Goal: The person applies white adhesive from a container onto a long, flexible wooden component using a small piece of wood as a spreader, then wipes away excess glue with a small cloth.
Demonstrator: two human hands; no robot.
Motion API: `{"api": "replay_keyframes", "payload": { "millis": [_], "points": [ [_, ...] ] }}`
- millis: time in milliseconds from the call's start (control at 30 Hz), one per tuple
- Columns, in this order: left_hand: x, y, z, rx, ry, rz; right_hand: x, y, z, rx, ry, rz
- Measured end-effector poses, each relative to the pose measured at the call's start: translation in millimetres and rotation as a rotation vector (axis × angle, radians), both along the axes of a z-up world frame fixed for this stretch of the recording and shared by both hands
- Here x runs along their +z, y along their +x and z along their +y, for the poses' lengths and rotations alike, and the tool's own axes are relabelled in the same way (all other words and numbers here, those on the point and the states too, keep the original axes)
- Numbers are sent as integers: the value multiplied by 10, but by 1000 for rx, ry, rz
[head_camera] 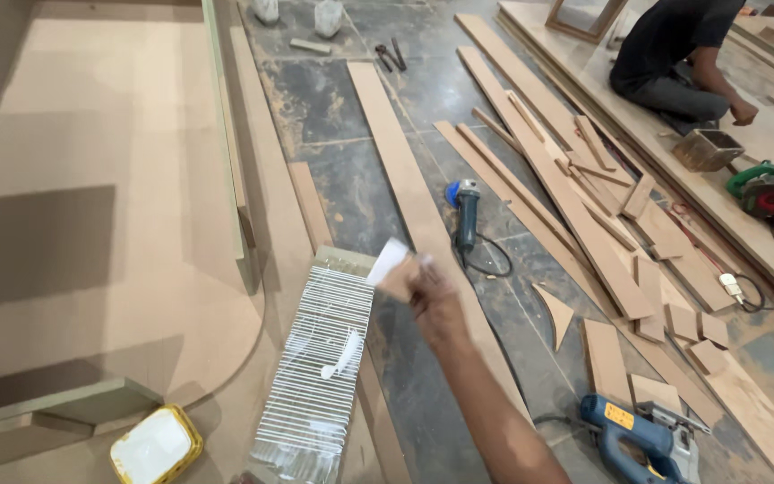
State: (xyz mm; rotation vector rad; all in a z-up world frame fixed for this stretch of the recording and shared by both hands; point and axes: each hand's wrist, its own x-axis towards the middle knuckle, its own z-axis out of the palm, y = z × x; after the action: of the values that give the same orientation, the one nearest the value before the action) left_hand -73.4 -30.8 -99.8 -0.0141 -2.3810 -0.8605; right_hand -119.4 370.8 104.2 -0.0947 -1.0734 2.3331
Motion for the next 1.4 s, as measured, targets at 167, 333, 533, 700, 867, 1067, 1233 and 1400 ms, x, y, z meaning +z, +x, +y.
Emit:
{"api": "replay_keyframes", "payload": {
  "millis": [167,333,533,700,867,1067,1233,1400],
  "points": [
    [-58,77,-121,18,-1,-42,1800,541,-422,-566,358,181],
    [-33,-174,-14,-35,9,-37,2286,581,-899,-931,1582,394],
    [-60,-305,37,-41,18,-11,2015,305,-626,-1161,1478,352],
    [-167,-103,-131,-55,-26,3,1758,289,-635,-924,1224,194],
    [-328,258,177,-87,6,-29,1690,412,-615,-876,1104,150],
    [21,-231,5,-54,-17,12,1481,228,-838,-866,1281,175],
    [219,-354,432,-88,55,6,1213,245,-1131,-558,894,-255],
    [51,-302,218,-132,84,14,1106,175,-1140,-372,517,-81]
  ]
}}
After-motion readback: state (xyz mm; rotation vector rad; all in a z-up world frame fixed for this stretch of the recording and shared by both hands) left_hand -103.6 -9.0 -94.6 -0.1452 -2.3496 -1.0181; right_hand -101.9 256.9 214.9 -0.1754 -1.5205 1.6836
